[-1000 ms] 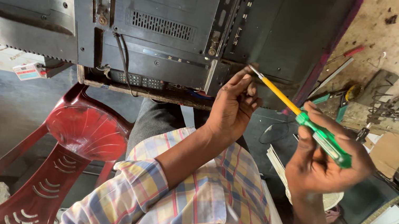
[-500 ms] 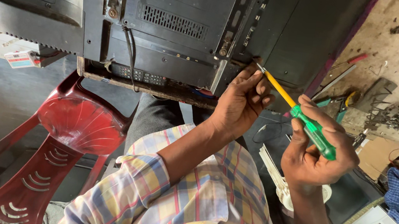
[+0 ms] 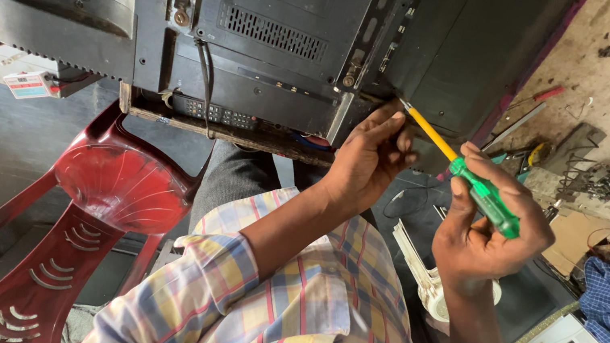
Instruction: The person uses a screwdriver to remove multiple screws from the back panel of a television set. They systematically loosen and remove screws from various locations on the rear casing, placing them aside on the workbench.
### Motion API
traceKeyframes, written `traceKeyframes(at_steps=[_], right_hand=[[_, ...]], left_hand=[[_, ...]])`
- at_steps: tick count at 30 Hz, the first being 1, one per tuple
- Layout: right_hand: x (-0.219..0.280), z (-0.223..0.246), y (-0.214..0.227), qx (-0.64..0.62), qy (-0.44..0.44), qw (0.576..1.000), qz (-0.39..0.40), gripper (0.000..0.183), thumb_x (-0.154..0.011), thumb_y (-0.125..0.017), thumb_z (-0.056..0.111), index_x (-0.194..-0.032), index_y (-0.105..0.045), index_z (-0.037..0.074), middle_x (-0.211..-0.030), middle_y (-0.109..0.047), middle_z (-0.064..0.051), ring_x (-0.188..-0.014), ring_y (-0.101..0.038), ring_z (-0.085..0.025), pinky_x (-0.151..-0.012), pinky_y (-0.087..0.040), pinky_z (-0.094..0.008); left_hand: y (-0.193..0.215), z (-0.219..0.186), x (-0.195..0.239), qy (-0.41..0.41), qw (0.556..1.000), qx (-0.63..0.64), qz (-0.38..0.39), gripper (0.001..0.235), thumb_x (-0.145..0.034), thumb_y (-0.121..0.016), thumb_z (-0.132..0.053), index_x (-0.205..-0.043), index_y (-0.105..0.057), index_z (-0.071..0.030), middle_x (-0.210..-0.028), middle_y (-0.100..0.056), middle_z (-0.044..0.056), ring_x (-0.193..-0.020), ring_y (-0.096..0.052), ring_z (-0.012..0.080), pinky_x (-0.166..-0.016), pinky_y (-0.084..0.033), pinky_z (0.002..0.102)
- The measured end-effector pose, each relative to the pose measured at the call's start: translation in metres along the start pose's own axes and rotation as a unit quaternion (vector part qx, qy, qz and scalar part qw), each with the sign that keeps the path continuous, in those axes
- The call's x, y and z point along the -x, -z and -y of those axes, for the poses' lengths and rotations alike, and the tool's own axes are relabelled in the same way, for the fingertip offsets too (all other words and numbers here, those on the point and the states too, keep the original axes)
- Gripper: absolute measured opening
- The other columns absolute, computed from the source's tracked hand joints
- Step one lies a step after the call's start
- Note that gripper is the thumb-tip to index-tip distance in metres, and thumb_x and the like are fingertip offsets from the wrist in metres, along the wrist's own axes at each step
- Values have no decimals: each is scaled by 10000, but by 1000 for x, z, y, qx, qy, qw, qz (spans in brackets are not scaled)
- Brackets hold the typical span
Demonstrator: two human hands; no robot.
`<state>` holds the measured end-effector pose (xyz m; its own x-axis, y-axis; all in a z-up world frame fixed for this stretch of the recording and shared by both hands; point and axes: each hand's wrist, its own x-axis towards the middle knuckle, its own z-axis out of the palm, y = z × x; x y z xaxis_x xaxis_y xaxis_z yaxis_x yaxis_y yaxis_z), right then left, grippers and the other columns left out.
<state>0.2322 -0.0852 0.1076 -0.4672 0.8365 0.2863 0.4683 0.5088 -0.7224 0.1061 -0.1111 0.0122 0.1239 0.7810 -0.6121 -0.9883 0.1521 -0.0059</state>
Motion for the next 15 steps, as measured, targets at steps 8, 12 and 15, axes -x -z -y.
traceKeyframes(at_steps=[8, 12, 15], right_hand=[[-16, 2, 3, 0, -14, 1000, 14, 463, -1138, -616, -29, -1440, -272, 45, -1327, -599, -280, -1212, -695, -346, -1050, -626, -397], [-16, -1, -2, 40, -1, 999, -18, 543, -1114, -730, -12, -1428, -288, 9, -1300, -531, -276, -1120, -710, -325, -960, -652, -369], [-14, -2, 1, 104, 35, 994, -8, 677, -1067, -817, 13, -1488, -286, -9, -1271, -557, -229, -1064, -692, -295, -893, -621, -340]], left_hand=[[3, -49, 41, -284, 682, -655, -160, 315, -847, -849, -139, -787, -562, -22, -616, -562, 57, -497, -517, 149, -498, -439, 313], [13, -51, 32, -317, 662, -668, -124, 309, -823, -865, -102, -818, -565, -26, -639, -550, 77, -529, -490, 189, -518, -426, 331], [18, -50, 31, -328, 662, -663, -118, 316, -819, -871, -100, -813, -562, -32, -637, -546, 68, -528, -483, 189, -519, -422, 332]])
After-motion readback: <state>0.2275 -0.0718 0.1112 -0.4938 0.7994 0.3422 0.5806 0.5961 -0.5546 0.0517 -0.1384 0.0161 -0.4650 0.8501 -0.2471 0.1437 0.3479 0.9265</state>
